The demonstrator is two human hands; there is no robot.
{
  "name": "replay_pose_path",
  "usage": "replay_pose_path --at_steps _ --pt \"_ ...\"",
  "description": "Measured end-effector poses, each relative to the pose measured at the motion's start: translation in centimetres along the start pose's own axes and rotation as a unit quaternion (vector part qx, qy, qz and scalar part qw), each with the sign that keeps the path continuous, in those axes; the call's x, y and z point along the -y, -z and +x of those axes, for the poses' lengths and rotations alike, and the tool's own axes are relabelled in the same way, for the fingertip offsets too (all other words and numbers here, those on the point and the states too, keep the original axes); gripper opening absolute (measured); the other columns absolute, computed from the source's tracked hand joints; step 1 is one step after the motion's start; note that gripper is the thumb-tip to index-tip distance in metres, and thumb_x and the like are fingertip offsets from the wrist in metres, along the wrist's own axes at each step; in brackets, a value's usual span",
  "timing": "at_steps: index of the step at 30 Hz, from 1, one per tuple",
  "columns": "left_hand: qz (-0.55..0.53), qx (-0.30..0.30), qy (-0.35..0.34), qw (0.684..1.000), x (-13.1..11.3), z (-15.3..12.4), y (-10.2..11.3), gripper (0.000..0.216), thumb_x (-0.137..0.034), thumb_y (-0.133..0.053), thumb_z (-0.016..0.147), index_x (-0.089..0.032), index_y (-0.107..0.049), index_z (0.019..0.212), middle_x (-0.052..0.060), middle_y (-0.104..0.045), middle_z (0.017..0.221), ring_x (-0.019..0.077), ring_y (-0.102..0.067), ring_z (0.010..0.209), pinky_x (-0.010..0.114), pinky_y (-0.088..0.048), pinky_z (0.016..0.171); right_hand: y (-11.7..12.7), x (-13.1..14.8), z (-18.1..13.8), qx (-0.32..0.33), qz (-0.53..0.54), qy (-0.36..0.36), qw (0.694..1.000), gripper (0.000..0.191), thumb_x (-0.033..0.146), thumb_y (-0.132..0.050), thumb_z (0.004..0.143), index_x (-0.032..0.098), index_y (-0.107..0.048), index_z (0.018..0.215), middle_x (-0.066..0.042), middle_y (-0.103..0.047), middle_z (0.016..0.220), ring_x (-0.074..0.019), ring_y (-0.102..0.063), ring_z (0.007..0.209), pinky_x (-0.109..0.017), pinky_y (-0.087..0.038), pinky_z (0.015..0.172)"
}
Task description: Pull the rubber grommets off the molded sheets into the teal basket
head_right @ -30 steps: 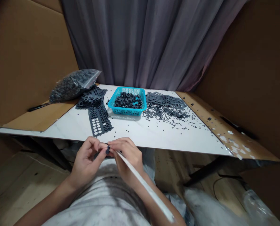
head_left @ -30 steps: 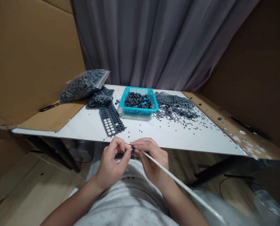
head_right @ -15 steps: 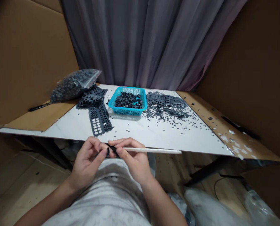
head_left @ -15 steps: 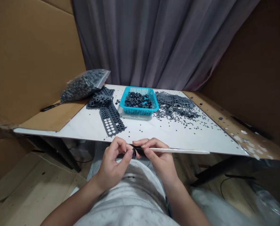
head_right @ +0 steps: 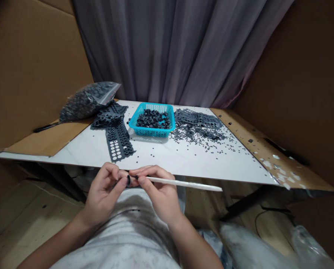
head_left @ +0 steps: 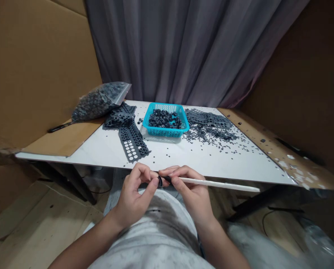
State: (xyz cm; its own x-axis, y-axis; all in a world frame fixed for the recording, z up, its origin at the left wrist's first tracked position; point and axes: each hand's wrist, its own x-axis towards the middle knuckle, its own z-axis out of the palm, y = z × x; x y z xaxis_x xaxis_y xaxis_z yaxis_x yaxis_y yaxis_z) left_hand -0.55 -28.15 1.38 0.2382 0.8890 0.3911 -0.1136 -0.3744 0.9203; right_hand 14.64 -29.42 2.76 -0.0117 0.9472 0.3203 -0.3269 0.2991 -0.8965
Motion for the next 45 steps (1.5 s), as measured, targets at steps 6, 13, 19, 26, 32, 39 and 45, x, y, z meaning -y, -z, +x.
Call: replay_pose_path --at_steps 6,13,19,26,32,39,45 --pt "0.063 -0.01 -0.038 0.997 0.2 -0.2 0.2 0.018 -0.013 -0.052 0.089 -0.024 -0.039 0.085 -0.005 -0.062 0.079 0.0095 -0.063 0.076 0.02 -0.048 0.072 0.0 0.1 -0.3 0.005 -0.033 0.01 0.999 0.007 0.019 -0.063 0.084 0.023 -0.069 0.083 -0.003 -0.073 0.092 -0.0157 -0.068 0.088 -0.027 -0.056 0.076" --pt "0.125 -0.021 -0.07 0.989 0.1 0.0 0.1 0.02 -0.009 -0.054 0.086 -0.024 -0.039 0.083 -0.006 -0.061 0.077 0.0065 -0.061 0.071 0.014 -0.046 0.068 0.1 -0.1 -0.2 0.005 -0.08 0.04 0.996 0.008 0.018 -0.063 0.084 0.023 -0.069 0.084 -0.003 -0.073 0.09 -0.017 -0.067 0.088 -0.029 -0.055 0.076" --pt "0.126 -0.022 -0.072 0.989 0.1 0.0 0.1 0.02 -0.009 -0.054 0.086 -0.024 -0.04 0.083 -0.006 -0.061 0.077 0.0062 -0.061 0.072 0.014 -0.047 0.069 0.2 -0.2 -0.3 0.001 -0.104 0.048 0.993 0.008 0.017 -0.063 0.084 0.022 -0.068 0.084 -0.004 -0.073 0.089 -0.0183 -0.067 0.088 -0.032 -0.054 0.078" --pt "0.113 -0.021 -0.065 0.991 0.1 0.1 0.0 0.02 -0.011 -0.053 0.087 -0.024 -0.038 0.084 -0.004 -0.065 0.078 0.0088 -0.065 0.075 0.019 -0.05 0.071 0.1 -0.1 -0.4 -0.003 -0.106 0.07 0.992 0.008 0.019 -0.061 0.086 0.023 -0.068 0.085 -0.004 -0.072 0.09 -0.0179 -0.066 0.087 -0.031 -0.054 0.076" --pt "0.094 -0.012 -0.048 0.994 -0.1 0.0 0.0 0.021 -0.012 -0.052 0.088 -0.024 -0.035 0.083 -0.002 -0.07 0.079 0.013 -0.069 0.08 0.025 -0.052 0.074 1.5 -1.2 0.1 -0.17 -0.21 0.13 0.954 0.005 0.021 -0.062 0.085 0.022 -0.066 0.087 0.004 -0.064 0.061 -0.0094 -0.056 0.051 -0.021 -0.044 0.051" --pt "0.102 -0.018 -0.05 0.993 0.0 0.0 -0.1 0.022 -0.012 -0.053 0.088 -0.024 -0.035 0.082 0.0 -0.072 0.08 0.0143 -0.07 0.082 0.025 -0.052 0.072 2.6 -2.2 1.1 -0.203 -0.127 0.098 0.966 0.013 0.033 -0.064 0.083 0.021 -0.064 0.08 0.003 -0.056 0.067 -0.0099 -0.051 0.061 -0.022 -0.04 0.056" --pt "0.103 -0.011 -0.057 0.993 -0.1 0.0 0.0 0.021 -0.011 -0.053 0.087 -0.023 -0.036 0.084 0.003 -0.072 0.085 0.0164 -0.069 0.084 0.028 -0.053 0.074 2.0 -1.5 0.5 -0.065 -0.04 0.007 0.997 0.013 0.032 -0.07 0.078 0.024 -0.068 0.088 0.002 -0.063 0.069 -0.0107 -0.057 0.06 -0.024 -0.046 0.061"
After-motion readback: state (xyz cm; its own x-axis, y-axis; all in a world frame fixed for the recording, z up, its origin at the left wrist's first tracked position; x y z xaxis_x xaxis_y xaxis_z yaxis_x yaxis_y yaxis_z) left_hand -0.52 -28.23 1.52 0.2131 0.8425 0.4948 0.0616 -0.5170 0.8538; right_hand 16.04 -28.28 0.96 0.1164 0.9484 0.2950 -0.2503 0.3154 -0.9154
